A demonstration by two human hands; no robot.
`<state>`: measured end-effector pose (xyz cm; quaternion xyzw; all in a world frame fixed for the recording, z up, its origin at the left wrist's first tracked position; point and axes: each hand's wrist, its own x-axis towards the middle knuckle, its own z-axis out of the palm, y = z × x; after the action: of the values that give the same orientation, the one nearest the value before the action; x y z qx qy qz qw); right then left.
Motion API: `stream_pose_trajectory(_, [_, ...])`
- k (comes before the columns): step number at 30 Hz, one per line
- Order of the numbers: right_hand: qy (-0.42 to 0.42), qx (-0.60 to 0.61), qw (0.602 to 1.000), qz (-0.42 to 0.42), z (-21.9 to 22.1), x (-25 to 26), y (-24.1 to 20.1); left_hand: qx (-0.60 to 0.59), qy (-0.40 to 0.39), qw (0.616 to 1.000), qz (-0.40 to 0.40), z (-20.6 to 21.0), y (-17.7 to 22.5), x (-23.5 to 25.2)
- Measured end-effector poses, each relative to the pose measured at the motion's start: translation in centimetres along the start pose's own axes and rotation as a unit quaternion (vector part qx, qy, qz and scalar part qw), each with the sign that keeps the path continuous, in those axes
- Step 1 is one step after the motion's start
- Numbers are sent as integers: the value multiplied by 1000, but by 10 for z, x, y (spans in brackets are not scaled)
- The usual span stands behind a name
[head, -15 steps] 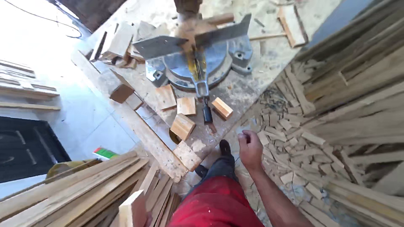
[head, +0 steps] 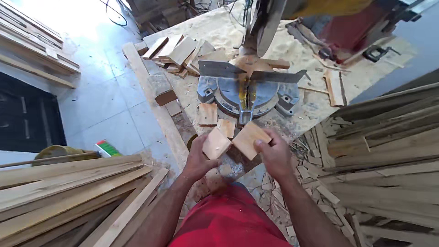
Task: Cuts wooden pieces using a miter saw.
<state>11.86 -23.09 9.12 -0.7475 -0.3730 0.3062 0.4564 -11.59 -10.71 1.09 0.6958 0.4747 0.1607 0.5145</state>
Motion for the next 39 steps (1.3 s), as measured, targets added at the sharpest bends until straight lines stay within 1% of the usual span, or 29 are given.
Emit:
stream_pose_trajectory(2, [-79, 51, 995, 31, 21, 5, -7, 25, -50, 998, -3, 11, -6, 15])
stream_pose_trajectory(3, [-108, 57, 992, 42, 32, 10, -6, 13, -68, 998, -7, 15, -9, 15])
stream_pose_trajectory(4, [-127, 45, 990, 39, 44, 16, -2, -28, -72, 997, -12, 16, -11, 12])
stream_pose_trajectory(5, [-137, 3, 990, 26, 56, 22, 3, -101, -59, 993, -20, 18, -15, 7])
stream_pose_trajectory(6, [-143, -62, 988, 4, 67, 24, 8, -182, -27, 983, -30, 21, -22, 0])
stream_pose_trajectory(7, [-133, -135, 981, -33, 77, 25, 14, -240, 7, 970, -46, 24, -32, -8])
stream_pose_trajectory(9, [-70, -224, 967, -100, 93, 23, 26, -323, 67, 938, -106, 29, -39, -18])
stream_pose_trajectory(10, [-47, -242, 962, -116, 95, 21, 29, -361, 64, 921, -130, 32, -36, -21])
stream_pose_trajectory(11, [-45, -253, 959, -118, 94, 19, 32, -393, 47, 907, -144, 35, -32, -25])
stream_pose_trajectory(12, [-59, -266, 956, -111, 92, 19, 33, -413, 26, 899, -141, 40, -29, -27])
stream_pose_trajectory(14, [-95, -292, 946, -105, 85, 25, 32, -422, 7, 900, -110, 47, -27, -25])
stream_pose_trajectory(17, [-159, -310, 934, -82, 81, 33, 23, -393, 5, 917, -68, 53, -33, -25])
stream_pose_trajectory(19, [-169, -301, 937, -60, 85, 29, 20, -366, 19, 929, -58, 57, -32, -26])
stream_pose_trajectory(20, [-179, -285, 941, -42, 87, 25, 16, -386, 34, 920, -60, 57, -30, -28])
stream_pose_trajectory(21, [-191, -268, 944, -28, 88, 19, 11, -427, 50, 901, -54, 57, -30, -29])
stream_pose_trajectory(23, [-232, -239, 942, -27, 89, 7, -3, -528, 65, 846, -36, 47, -33, -35])
stream_pose_trajectory(25, [-268, -195, 941, -69, 85, 10, -16, -615, 45, 787, -6, 28, -38, -40])
stream_pose_trajectory(26, [-271, -179, 940, -104, 85, 20, -20, -646, 32, 763, 5, 17, -42, -42])
stream_pose_trajectory(27, [-270, -195, 932, -143, 86, 36, -21, -669, 24, 742, 16, 8, -47, -44])
stream_pose_trajectory(28, [-263, -245, 917, -176, 89, 56, -21, -684, 27, 728, 23, 0, -53, -46])
stream_pose_trajectory(30, [-262, -374, 875, -160, 98, 99, -15, -691, 48, 720, 44, -14, -61, -52])
stream_pose_trajectory(32, [-273, -480, 823, -138, 111, 124, 4, -683, 70, 725, 56, -26, -62, -61])
stream_pose_trajectory(33, [-273, -512, 802, -146, 115, 130, 11, -677, 83, 729, 62, -32, -62, -65])
stream_pose_trajectory(34, [-267, -523, 794, -159, 116, 135, 12, -673, 100, 729, 69, -38, -63, -68])
stream_pose_trajectory(36, [-267, -529, 792, -148, 111, 136, -5, -678, 130, 719, 79, -49, -72, -77])
stream_pose_trajectory(37, [-256, -523, 801, -143, 108, 133, -20, -680, 135, 716, 85, -55, -81, -82])
stream_pose_trajectory(39, [-198, -479, 844, -136, 110, 125, -49, -683, 142, 712, 82, -64, -100, -93])
